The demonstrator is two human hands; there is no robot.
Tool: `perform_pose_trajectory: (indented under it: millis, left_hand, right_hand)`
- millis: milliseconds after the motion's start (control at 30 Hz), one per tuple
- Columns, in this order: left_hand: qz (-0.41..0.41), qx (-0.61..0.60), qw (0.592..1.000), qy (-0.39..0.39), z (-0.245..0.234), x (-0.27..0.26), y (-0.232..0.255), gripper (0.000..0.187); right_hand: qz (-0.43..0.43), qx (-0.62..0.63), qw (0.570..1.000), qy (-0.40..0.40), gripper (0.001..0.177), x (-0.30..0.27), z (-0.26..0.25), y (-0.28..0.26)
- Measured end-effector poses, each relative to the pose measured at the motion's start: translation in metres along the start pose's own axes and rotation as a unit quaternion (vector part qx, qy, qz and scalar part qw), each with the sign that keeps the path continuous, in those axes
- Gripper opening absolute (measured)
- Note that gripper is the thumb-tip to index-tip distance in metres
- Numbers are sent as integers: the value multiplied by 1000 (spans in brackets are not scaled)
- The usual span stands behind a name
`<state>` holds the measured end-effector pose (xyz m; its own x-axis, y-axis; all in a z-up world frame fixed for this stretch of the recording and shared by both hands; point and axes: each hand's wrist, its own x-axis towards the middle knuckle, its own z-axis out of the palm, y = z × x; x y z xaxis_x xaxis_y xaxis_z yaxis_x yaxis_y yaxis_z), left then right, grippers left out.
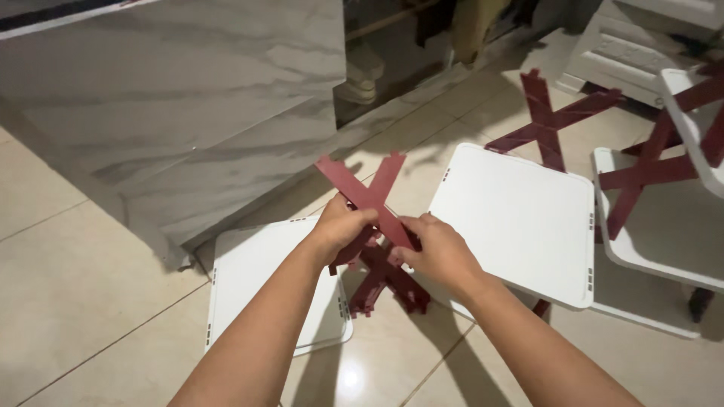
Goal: The person assembles a small white folding table with maroon legs. They place the tabletop on the floor, unfold the legs, and attach them to the tabletop. The person repeats this process for multiple tables, stacking the completed units.
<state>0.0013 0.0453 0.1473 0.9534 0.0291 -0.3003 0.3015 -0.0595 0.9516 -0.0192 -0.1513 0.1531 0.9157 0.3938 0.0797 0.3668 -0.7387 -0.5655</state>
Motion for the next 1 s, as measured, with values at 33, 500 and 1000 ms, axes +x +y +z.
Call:
perform_pose_trajectory:
  millis: [33, 500, 1000]
  left_hand:
    - [-8, 11, 1000, 14, -3, 1, -3, 29]
    - [55, 375, 925, -15, -31, 14, -68, 51]
    - [-36, 466, 883, -42, 11, 10, -85, 40]
  right_hand:
    - [22, -21, 999, -14, 51, 0, 3, -4]
    - [71, -62, 995, -18, 38, -4, 68, 6]
    - [148, -81, 982, -90, 35, -6, 91, 47]
